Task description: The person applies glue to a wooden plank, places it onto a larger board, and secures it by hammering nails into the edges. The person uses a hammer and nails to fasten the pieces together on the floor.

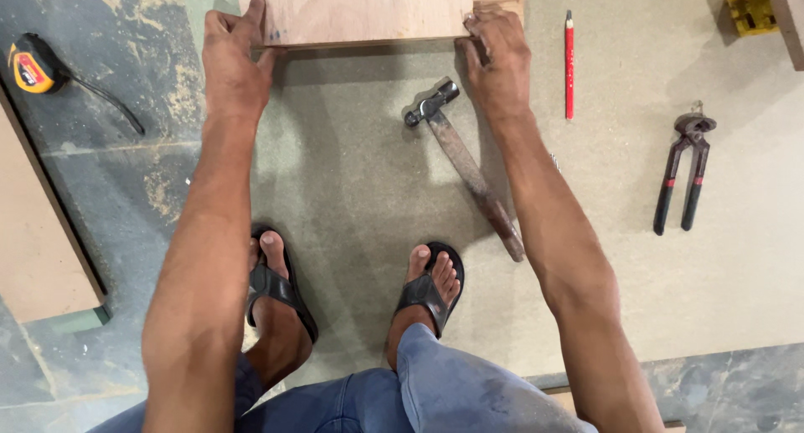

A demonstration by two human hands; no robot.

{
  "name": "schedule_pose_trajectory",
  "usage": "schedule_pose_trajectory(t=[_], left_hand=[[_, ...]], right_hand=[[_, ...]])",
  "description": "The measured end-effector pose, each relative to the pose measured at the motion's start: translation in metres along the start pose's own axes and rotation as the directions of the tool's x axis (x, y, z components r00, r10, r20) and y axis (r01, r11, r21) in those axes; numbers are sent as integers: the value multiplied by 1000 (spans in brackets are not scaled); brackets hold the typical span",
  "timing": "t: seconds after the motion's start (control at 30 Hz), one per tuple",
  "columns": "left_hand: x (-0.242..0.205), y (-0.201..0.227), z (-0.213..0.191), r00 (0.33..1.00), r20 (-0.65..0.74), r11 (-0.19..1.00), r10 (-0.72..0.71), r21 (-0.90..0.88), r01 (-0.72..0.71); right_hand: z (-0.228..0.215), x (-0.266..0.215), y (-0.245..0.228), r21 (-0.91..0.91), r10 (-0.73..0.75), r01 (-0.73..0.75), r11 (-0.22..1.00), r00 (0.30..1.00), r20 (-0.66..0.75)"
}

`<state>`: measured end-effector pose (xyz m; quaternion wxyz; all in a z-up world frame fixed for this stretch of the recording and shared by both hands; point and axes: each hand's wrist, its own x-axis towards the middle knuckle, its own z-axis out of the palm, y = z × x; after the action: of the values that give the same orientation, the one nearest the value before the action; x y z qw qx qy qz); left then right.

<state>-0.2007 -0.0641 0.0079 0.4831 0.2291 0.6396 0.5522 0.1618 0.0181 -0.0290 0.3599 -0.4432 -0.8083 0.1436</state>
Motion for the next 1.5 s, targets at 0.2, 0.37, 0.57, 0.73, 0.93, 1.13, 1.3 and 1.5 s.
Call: schedule_pose_trajectory(t=[0.2,0.37,0.57,0.73,0.93,1.13,1.3,1.5], left_hand=[[-14,7,-4,976,136,788,173,575,-220],[-13,3,-6,982,39,903,184,388,-185],[-9,-14,-21,816,358,255,454,825,-504],[-3,-14,-25,788,401,186,468,827,-531],[-4,-13,-24,805,409,167,429,840,-516],[-8,-12,-22,814,391,166,429,852,-497],[-5,-5,-16,855,331,236,399,864,-445],[-9,-7,-14,860,326,238,393,867,-437]], right_hand=[[-9,10,-1,46,189,-200,979,964,185],[-26,22,-7,87,78,-96,992,978,195],[-30,26,-6,68,85,-104,992,967,240],[-28,28,-6,2,69,-72,997,965,254],[-32,32,-10,52,65,-82,995,960,274],[-38,39,-18,18,81,-92,996,939,333],[-44,53,-10,-50,61,-43,998,888,455],[-39,66,9,-92,60,-8,996,813,579]])
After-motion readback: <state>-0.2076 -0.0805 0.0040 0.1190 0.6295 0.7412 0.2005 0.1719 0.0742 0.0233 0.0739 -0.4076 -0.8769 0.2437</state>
